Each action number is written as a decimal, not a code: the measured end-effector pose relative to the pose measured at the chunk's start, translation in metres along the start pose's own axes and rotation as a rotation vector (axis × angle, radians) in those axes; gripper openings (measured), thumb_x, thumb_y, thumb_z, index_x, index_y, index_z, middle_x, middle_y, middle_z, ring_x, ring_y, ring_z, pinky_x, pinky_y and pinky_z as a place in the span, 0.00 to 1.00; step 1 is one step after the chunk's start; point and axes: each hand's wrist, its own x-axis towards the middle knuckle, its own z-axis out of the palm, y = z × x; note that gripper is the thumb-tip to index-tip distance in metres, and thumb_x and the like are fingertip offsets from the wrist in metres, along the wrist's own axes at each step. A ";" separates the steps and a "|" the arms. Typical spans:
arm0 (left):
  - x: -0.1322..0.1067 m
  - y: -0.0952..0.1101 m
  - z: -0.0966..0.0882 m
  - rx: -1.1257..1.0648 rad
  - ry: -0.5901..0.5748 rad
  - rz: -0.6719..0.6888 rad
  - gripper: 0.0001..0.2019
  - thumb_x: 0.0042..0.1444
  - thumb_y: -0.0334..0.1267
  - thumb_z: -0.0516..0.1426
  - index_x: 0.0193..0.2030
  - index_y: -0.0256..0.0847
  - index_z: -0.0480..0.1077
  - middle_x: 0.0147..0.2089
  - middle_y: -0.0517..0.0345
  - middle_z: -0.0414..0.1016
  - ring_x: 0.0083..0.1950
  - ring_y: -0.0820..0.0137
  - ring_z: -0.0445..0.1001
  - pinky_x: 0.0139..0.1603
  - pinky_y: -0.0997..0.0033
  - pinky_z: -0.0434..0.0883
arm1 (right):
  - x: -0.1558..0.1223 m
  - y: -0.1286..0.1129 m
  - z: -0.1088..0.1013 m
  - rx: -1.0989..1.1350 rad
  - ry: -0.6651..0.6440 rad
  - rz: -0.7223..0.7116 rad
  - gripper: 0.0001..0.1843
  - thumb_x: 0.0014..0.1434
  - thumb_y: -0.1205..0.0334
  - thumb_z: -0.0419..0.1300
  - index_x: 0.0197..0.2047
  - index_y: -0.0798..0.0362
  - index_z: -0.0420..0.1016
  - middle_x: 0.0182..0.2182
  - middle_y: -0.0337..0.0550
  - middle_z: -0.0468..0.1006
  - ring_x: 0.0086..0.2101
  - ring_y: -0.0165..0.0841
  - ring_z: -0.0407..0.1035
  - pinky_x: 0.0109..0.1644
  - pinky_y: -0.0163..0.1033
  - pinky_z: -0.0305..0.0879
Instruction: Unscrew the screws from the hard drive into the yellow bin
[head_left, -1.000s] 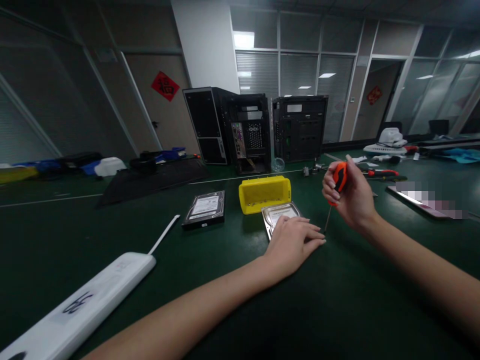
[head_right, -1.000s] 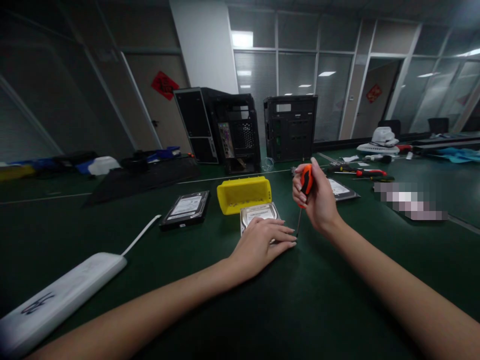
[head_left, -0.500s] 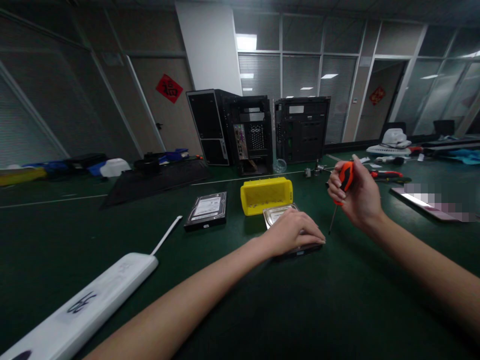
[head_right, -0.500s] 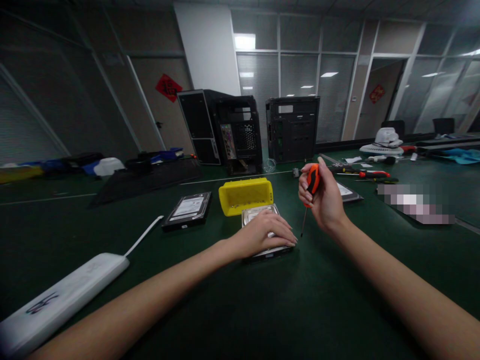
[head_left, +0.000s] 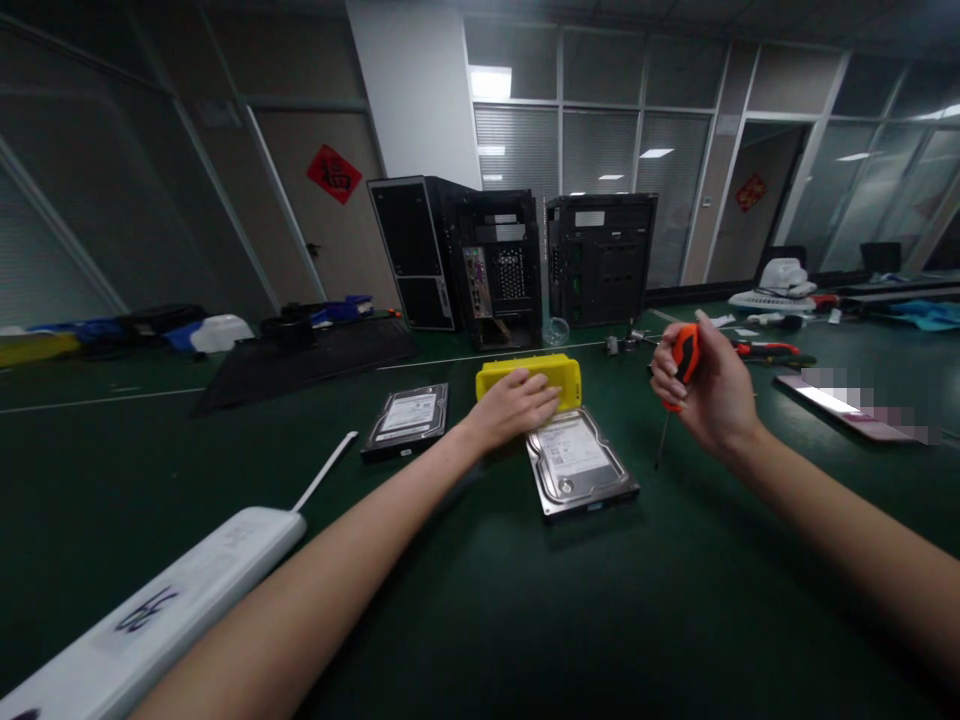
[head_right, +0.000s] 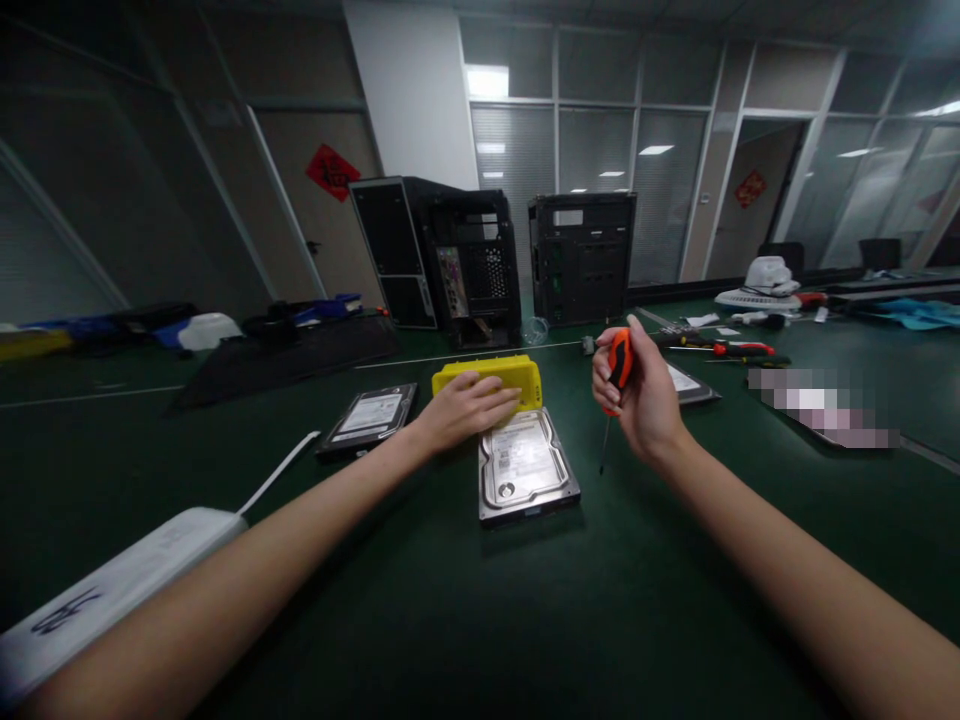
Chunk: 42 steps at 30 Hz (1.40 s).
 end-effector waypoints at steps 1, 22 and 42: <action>-0.002 -0.002 0.000 0.035 0.000 -0.018 0.10 0.62 0.31 0.49 0.46 0.40 0.70 0.48 0.57 0.74 0.47 0.68 0.68 0.43 0.67 0.58 | 0.000 0.000 0.001 0.001 -0.003 0.008 0.18 0.58 0.44 0.49 0.32 0.52 0.65 0.20 0.34 0.58 0.16 0.21 0.49 0.17 0.31 0.40; -0.025 -0.012 -0.017 -0.259 -0.486 -0.347 0.10 0.58 0.28 0.50 0.37 0.37 0.74 0.38 0.48 0.77 0.43 0.64 0.71 0.46 0.66 0.62 | -0.005 0.003 0.006 -0.062 -0.063 0.087 0.15 0.58 0.48 0.49 0.31 0.51 0.65 0.19 0.33 0.58 0.15 0.21 0.48 0.18 0.32 0.41; -0.013 -0.002 0.010 -0.229 -0.542 -0.690 0.12 0.60 0.32 0.48 0.40 0.35 0.73 0.38 0.43 0.77 0.40 0.58 0.76 0.34 0.67 0.66 | -0.006 0.008 0.008 -0.098 -0.149 0.144 0.18 0.56 0.44 0.51 0.32 0.52 0.66 0.19 0.32 0.59 0.15 0.21 0.47 0.16 0.30 0.42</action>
